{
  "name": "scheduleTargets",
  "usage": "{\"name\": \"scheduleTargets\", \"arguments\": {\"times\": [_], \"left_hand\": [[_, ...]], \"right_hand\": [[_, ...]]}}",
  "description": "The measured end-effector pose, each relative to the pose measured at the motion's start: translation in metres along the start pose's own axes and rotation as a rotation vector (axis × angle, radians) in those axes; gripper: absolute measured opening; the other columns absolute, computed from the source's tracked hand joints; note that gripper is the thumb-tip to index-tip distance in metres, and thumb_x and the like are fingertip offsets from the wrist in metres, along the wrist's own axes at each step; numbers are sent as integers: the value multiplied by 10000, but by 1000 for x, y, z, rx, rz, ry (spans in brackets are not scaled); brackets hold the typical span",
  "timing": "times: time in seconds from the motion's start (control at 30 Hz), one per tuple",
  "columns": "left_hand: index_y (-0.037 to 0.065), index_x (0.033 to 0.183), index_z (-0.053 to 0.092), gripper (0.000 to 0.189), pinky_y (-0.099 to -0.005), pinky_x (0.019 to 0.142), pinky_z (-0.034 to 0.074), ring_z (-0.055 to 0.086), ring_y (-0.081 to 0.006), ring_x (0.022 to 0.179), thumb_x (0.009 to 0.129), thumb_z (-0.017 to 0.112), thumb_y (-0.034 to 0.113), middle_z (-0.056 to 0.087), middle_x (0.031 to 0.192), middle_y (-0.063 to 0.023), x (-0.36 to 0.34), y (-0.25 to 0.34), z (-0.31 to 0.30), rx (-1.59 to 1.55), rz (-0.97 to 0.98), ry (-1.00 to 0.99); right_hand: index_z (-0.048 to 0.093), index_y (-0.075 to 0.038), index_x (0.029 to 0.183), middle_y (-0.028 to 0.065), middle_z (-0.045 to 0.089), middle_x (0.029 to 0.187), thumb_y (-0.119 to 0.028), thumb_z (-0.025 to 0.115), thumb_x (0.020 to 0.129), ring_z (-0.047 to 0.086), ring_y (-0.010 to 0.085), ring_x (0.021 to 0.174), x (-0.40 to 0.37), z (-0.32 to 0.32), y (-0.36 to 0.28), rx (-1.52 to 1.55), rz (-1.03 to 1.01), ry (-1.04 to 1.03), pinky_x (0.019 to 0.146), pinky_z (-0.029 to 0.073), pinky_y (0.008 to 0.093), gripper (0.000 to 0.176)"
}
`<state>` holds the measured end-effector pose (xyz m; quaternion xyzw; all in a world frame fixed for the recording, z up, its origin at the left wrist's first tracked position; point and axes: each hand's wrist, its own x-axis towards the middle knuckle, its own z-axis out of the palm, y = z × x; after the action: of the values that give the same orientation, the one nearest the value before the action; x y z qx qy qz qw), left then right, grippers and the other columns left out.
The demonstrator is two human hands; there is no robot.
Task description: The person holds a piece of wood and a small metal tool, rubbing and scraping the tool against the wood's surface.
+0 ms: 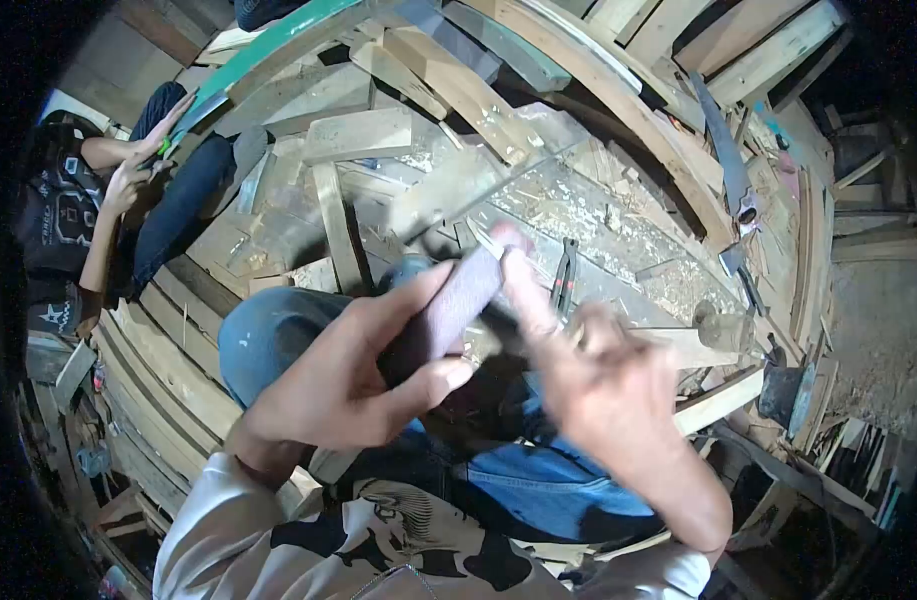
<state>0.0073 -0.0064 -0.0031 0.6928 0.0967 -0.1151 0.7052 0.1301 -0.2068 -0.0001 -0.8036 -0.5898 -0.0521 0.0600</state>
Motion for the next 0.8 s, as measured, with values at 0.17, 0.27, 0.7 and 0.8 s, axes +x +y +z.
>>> {"name": "scheduleTargets", "arguments": {"times": [0.17, 0.27, 0.7, 0.8], "left_hand": [[-49, 1467, 350, 643, -266, 1001, 395, 524, -113, 1097, 917, 662, 72, 610, 1159, -89, 2, -2, 2, -53, 45, 59], [-33, 1405, 376, 596, -319, 521, 427, 538, -188, 531, 883, 644, 71, 548, 665, -138, 9, -15, 3, 67, 399, 133], [-53, 1439, 393, 620, -301, 1025, 395, 509, -133, 1190, 899, 681, 47, 590, 1299, -112, -2, 3, -3, -148, -114, -36], [-49, 1438, 397, 623, -300, 1020, 398, 513, -132, 1182, 898, 689, 55, 602, 1277, -112, -1, -7, 1, -35, 35, 24]], "right_hand": [[491, -249, 1468, 30, 496, 709, -120, 638, 782, 559, 142, 516, -1, -2, -5, -23, 120, -74, 487, 509, 374, 713], [518, -261, 1448, 84, 586, 775, -147, 659, 782, 562, 154, 508, -4, -8, -17, 1, 103, -72, 521, 501, 388, 691], [468, -162, 1481, 112, 603, 750, -107, 639, 837, 461, 126, 409, -2, -9, -16, 0, -33, -51, 344, 327, 304, 669], [462, -157, 1483, 99, 593, 738, -123, 632, 859, 456, 134, 402, -8, -7, -13, 61, -81, -27, 337, 339, 310, 647]]}}
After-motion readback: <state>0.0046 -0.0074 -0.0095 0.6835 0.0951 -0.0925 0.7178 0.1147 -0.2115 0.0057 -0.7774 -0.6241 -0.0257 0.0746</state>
